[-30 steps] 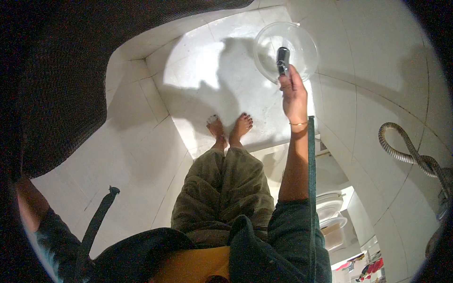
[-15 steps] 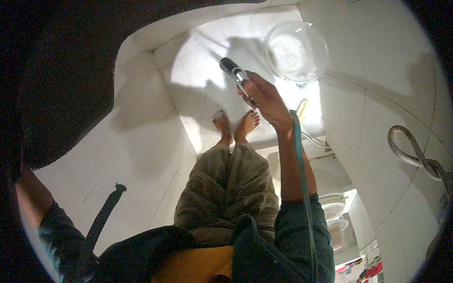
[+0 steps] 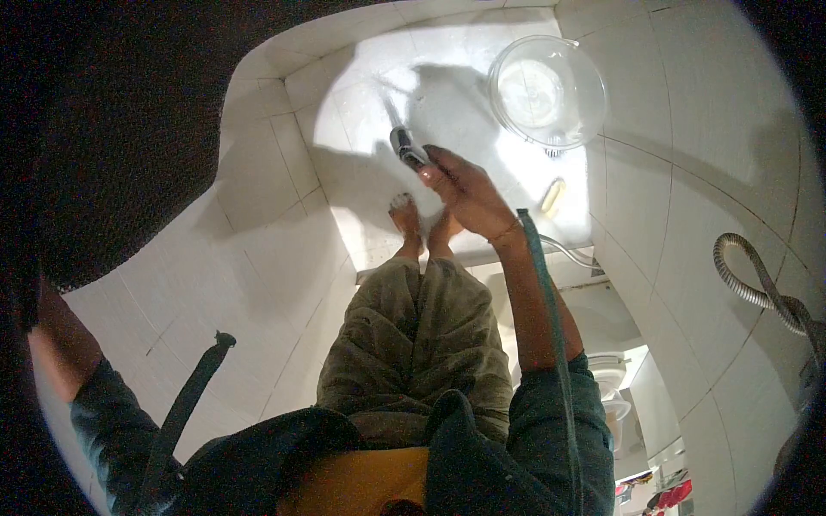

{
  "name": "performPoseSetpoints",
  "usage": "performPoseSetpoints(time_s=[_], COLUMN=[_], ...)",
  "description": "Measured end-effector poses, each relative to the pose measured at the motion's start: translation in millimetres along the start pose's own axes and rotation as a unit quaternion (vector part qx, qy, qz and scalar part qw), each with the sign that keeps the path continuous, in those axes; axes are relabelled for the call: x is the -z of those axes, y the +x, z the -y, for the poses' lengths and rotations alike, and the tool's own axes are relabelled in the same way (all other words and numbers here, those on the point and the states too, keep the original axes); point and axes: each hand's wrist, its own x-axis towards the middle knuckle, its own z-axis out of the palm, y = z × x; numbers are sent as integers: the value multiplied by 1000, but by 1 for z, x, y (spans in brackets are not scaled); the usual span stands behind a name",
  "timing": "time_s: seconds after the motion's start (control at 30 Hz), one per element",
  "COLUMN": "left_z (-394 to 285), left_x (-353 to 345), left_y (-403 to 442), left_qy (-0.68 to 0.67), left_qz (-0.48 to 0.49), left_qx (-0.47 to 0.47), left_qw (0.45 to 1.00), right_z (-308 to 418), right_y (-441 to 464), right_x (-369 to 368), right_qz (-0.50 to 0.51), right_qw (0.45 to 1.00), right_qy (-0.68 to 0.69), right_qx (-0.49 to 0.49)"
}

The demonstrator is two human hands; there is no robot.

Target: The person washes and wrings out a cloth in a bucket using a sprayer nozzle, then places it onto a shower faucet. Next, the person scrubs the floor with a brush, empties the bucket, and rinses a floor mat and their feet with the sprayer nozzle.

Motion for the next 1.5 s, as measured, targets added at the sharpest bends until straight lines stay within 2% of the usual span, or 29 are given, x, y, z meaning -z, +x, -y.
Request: performPoseSetpoints(time_s=[0.07,0.1,0.13,0.2,0.23,0.3,0.33,0.4,0.43,0.47,0.53,0.6,0.67,0.7,0.73,0.8,0.83,0.87,0.93,0.97,1.1,1.17,1.37,1.5], left_z=[4,7,9,12,12,13,12,12,12,12,11,7,6,5,4,5,4,5,5,6,5,1,3,-1], left_x=[0,-2,-2,-4,-5,-7,-8,-8,-8,-8,-8,-9,-10,-11,-14,-16,-18,-18,-21,-22,-27,-29,-34,-33], left_y=[-2,-3,-4,-5,-6,-8,-8,-9,-10,-11,-12,-12,-14,-14,-16,-16,-17,-17,-21,-22,-21,-23,-29,-35], left_qy=[6,10,14,18,18,18,20,19,18,14,11,5,-3,-8,-9,-14,-15,-17,-19,-19,-22,-25,-35,-41], left_qz=[-1,0,-3,-3,-1,-1,-1,-1,-2,-3,-4,-6,-8,-7,-7,-3,-2,-2,-3,-4,2,2,-4,-4], left_qx=[-2,-4,-4,-6,-6,-3,-2,0,2,3,7,13,20,22,24,29,29,32,37,40,41,42,54,58], left_qw=[1000,1000,1000,1000,1000,1000,1000,1000,1000,1000,1000,1000,1000,1000,1000,999,999,999,999,999,999,999,998,997], right_z=[0,-3,-8,-11,-18,-35,-34,-30,-31,-32,-35,-46,-45,-44,-42,-39,-49,-58,-73,-80,-112,-124,-124,-106], right_y=[-3,-3,-1,-4,-4,-1,0,3,6,6,7,7,4,1,1,5,7,11,19,20,30,33,42,54], right_x=[-13,-19,-28,-35,-37,-39,-37,-31,-29,-27,-25,-28,-37,-38,-43,-54,-59,-65,-80,-85,-103,-109,-114,-111], right_qz=[-13,19,26,95,94,41,41,-60,-107,-108,-144,-133,-68,4,6,132,162,162,237,220,249,186,130,144], right_qw=[994,995,979,975,975,961,962,958,953,953,955,949,956,963,963,915,895,896,852,846,824,806,833,847], right_qy=[-101,-96,-185,-188,-187,-237,-236,-273,-271,-273,-260,-284,-278,-262,-261,-353,-381,-380,-435,-443,-477,-502,-485,-478], right_qx=[31,7,85,71,70,135,135,68,82,80,16,18,57,65,64,143,165,164,168,197,179,251,233,181])
